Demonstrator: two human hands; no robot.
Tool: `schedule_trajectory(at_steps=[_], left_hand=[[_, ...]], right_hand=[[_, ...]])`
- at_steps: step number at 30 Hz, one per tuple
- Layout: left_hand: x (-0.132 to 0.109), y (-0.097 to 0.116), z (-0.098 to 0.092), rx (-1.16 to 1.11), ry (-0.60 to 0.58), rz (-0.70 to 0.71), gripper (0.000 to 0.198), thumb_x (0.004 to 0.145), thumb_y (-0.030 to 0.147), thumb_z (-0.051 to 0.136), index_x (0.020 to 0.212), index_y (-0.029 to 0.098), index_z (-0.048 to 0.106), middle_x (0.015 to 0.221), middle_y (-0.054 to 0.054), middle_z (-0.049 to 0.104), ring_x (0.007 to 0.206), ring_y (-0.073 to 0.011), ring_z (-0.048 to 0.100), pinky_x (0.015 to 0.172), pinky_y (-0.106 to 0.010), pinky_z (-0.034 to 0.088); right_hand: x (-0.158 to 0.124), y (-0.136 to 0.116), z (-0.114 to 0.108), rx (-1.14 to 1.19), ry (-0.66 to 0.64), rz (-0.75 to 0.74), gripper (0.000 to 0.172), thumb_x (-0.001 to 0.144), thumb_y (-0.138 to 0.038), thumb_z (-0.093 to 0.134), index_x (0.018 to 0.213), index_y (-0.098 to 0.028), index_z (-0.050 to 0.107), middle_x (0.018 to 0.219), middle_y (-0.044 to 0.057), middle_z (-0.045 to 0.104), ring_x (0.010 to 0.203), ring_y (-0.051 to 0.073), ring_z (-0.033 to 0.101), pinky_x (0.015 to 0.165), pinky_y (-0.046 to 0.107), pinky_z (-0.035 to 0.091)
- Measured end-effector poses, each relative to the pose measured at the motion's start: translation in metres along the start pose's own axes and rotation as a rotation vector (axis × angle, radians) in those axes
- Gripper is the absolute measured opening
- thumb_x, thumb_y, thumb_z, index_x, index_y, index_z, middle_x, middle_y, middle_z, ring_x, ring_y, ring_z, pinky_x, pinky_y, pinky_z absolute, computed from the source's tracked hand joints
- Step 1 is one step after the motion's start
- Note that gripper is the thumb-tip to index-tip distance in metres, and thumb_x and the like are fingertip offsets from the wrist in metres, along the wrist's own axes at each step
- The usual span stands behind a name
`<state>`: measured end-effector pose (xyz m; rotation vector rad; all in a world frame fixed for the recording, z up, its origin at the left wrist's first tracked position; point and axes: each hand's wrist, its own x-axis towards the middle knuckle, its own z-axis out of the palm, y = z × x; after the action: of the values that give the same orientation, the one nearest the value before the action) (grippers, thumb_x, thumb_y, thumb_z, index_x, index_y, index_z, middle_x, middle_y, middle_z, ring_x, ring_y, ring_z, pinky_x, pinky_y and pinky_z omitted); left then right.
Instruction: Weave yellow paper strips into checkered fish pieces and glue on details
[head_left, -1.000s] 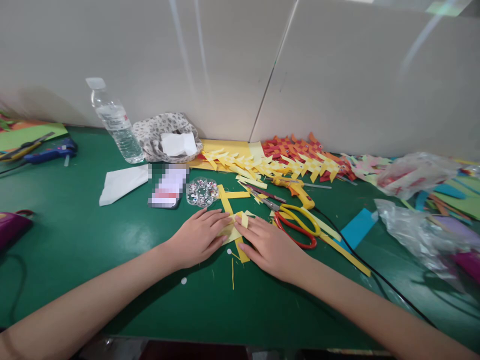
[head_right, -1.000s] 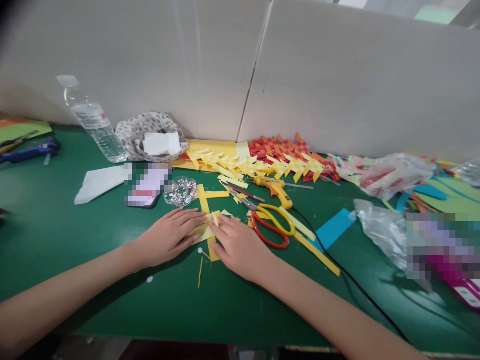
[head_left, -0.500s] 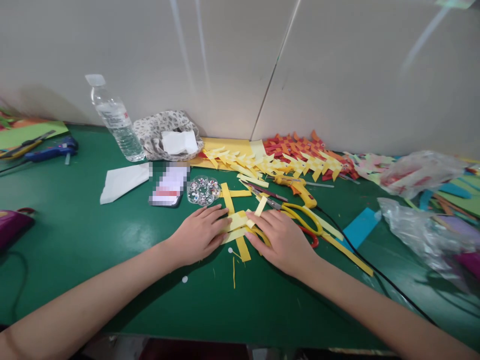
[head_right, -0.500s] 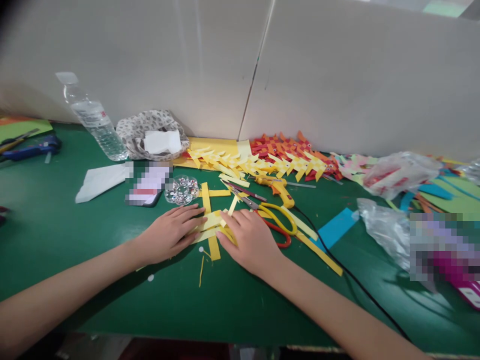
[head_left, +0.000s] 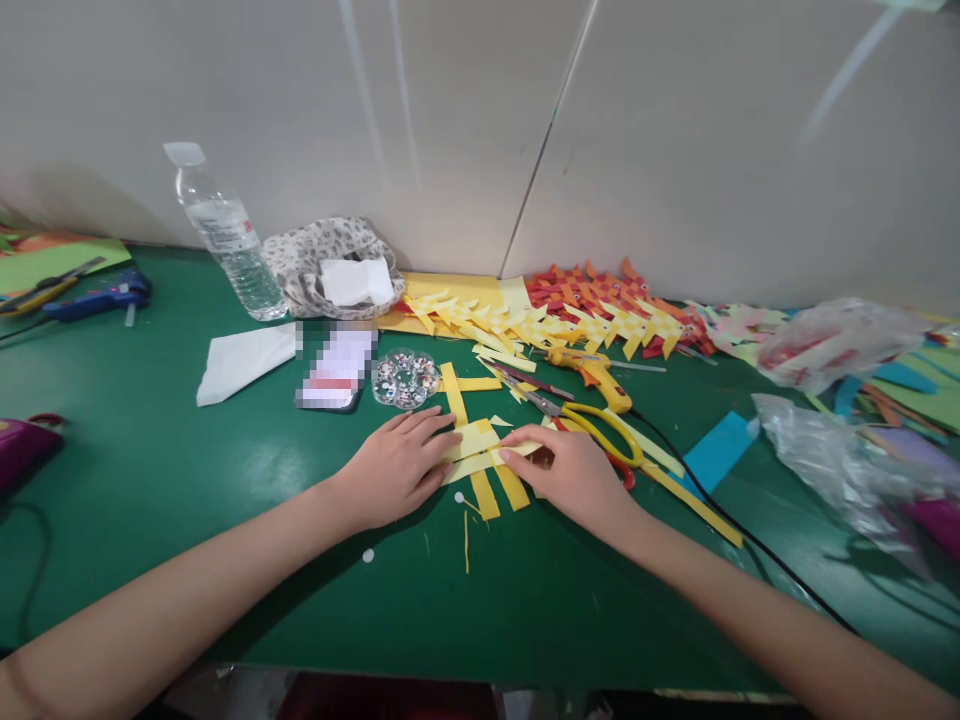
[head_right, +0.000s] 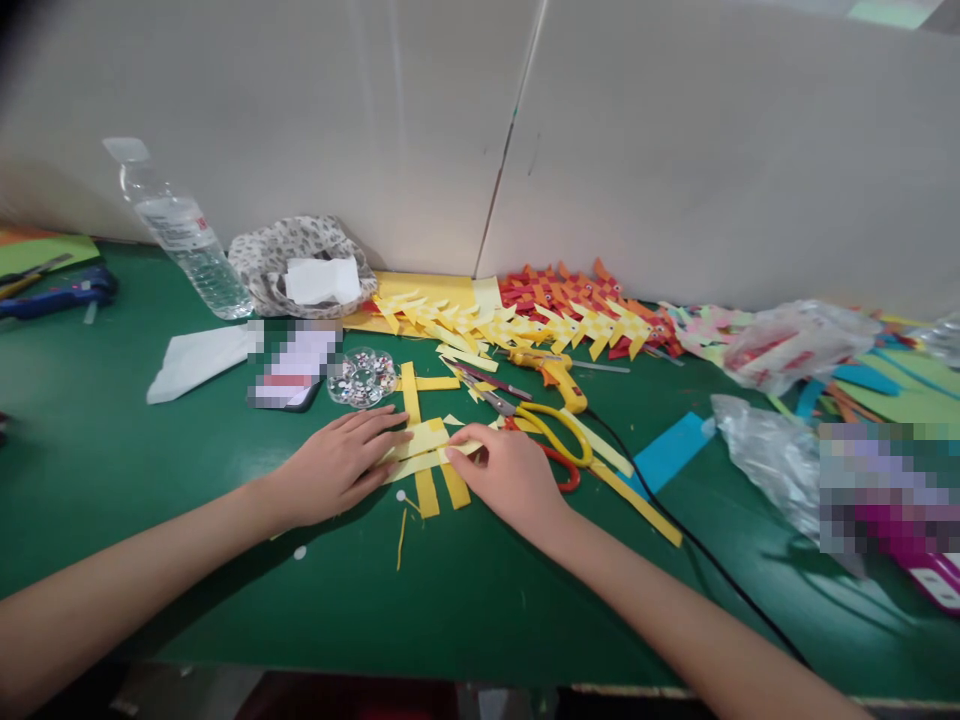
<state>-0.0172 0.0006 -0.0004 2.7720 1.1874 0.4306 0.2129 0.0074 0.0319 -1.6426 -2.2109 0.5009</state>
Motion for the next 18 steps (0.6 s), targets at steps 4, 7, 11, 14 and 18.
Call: schedule_trajectory(at_steps=[4,7,11,14,18], left_hand=[[0.0004,0.0004,-0.0019,0.000,-0.017,0.003,0.041,0.093,0.028,0.037,0.133,0.023,0.038,0.138,-0.008,0.045,0.129,-0.0248,0.037,0.101,-0.044,0.037],[0.0007,0.0002,-0.0037,0.013,-0.053,0.050,0.046,0.091,0.023,0.039,0.136,0.031,0.034,0.143,-0.005,0.039,0.131,-0.0256,0.034,0.101,-0.045,0.036],[0.0004,-0.0004,-0.0044,0.028,-0.072,0.049,0.042,0.092,0.023,0.039,0.133,0.031,0.041,0.143,-0.004,0.039,0.132,-0.0261,0.034,0.101,-0.044,0.036],[0.0002,-0.0006,-0.0039,0.022,-0.064,0.051,0.041,0.092,0.023,0.039,0.132,0.031,0.042,0.142,-0.005,0.040,0.131,-0.0256,0.035,0.101,-0.044,0.036],[0.0001,-0.0003,-0.0027,0.018,-0.041,0.061,0.040,0.092,0.022,0.039,0.131,0.030,0.043,0.140,-0.006,0.042,0.130,-0.0259,0.036,0.100,-0.044,0.038]], right_hand=[[0.0010,-0.0012,0.0012,-0.026,0.014,-0.018,0.015,0.078,-0.037,0.058,0.080,-0.025,0.067,0.057,-0.004,0.065,0.055,0.015,0.061,0.048,0.023,0.038],[0.0011,-0.0013,0.0026,-0.067,0.028,-0.025,0.015,0.079,-0.037,0.058,0.083,-0.025,0.066,0.056,-0.004,0.064,0.055,0.015,0.061,0.048,0.023,0.036],[0.0004,0.0021,0.0056,-0.261,0.061,-0.066,0.025,0.080,-0.043,0.057,0.093,-0.023,0.063,0.046,-0.005,0.058,0.046,0.015,0.057,0.043,0.022,0.026],[-0.0011,0.0059,0.0063,-0.479,0.155,-0.156,0.034,0.080,-0.050,0.055,0.097,-0.022,0.063,0.043,-0.004,0.054,0.043,0.017,0.054,0.043,0.024,0.021],[-0.0034,0.0067,0.0026,-0.610,0.309,-0.372,0.037,0.080,-0.045,0.056,0.104,-0.017,0.061,0.069,0.004,0.067,0.063,0.020,0.061,0.056,0.029,0.036]])
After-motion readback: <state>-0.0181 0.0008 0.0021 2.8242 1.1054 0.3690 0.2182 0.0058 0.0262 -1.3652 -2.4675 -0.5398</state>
